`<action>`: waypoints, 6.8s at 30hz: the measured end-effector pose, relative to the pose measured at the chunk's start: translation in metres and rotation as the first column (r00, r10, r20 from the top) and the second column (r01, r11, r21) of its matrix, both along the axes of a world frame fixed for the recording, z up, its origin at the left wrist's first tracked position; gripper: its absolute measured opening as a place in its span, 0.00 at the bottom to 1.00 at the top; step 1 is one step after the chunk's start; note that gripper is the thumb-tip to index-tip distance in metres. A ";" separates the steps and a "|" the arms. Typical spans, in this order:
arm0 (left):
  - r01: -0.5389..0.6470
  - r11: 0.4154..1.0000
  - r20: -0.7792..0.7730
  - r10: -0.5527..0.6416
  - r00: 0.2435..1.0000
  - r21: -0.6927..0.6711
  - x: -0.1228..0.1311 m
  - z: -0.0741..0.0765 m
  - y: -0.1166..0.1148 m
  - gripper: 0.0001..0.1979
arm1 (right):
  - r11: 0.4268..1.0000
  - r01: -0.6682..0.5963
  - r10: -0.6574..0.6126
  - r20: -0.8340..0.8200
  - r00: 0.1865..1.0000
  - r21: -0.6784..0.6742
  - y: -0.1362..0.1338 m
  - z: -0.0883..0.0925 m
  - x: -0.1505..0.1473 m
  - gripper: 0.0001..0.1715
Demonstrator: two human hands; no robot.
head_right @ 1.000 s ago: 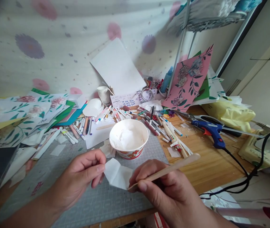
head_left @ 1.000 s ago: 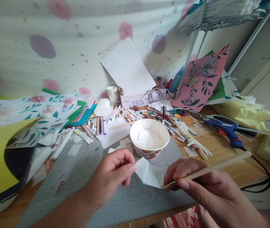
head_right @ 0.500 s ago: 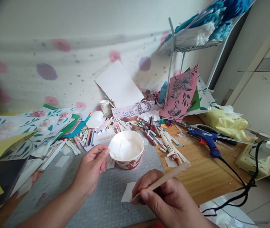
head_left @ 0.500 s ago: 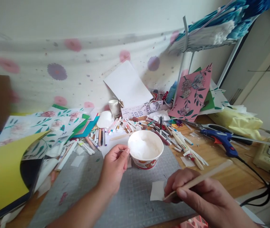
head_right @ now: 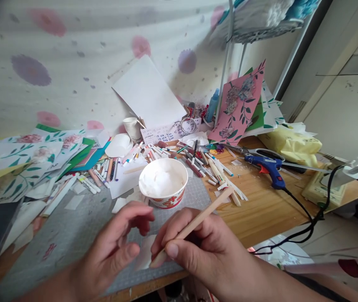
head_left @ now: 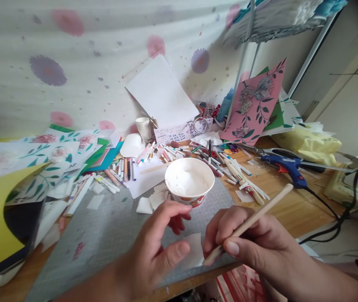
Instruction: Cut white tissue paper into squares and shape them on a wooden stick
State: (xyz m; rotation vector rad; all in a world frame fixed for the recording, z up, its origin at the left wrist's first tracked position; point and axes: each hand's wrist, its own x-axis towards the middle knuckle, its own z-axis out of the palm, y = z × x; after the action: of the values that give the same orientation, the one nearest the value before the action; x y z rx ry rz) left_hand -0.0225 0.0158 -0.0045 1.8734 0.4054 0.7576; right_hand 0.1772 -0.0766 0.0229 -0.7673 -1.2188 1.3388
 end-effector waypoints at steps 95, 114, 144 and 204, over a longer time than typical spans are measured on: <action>0.217 0.547 0.068 -0.280 0.958 -0.808 0.005 0.002 0.011 0.11 | 0.983 0.115 -0.154 0.301 0.941 0.143 0.011 -0.001 -0.007 0.08; 0.270 0.550 0.121 -0.292 0.949 -0.790 0.006 -0.004 0.010 0.12 | 0.985 0.130 -0.158 0.306 0.939 0.111 0.008 -0.001 -0.006 0.07; 0.195 0.582 0.051 -0.254 0.966 -0.789 0.005 0.002 0.009 0.13 | 0.992 0.084 -0.105 0.238 0.966 0.097 0.010 0.006 -0.010 0.07; -0.081 0.959 -0.298 -0.004 0.954 -0.272 0.002 0.009 0.004 0.11 | 0.915 0.157 -0.331 0.472 0.817 0.371 0.016 0.004 -0.014 0.09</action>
State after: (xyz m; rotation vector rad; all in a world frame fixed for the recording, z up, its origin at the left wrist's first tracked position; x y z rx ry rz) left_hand -0.0206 0.0198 0.0041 1.7130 0.7052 0.4155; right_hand 0.1636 -0.0609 0.0268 -1.0575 -1.6515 0.6986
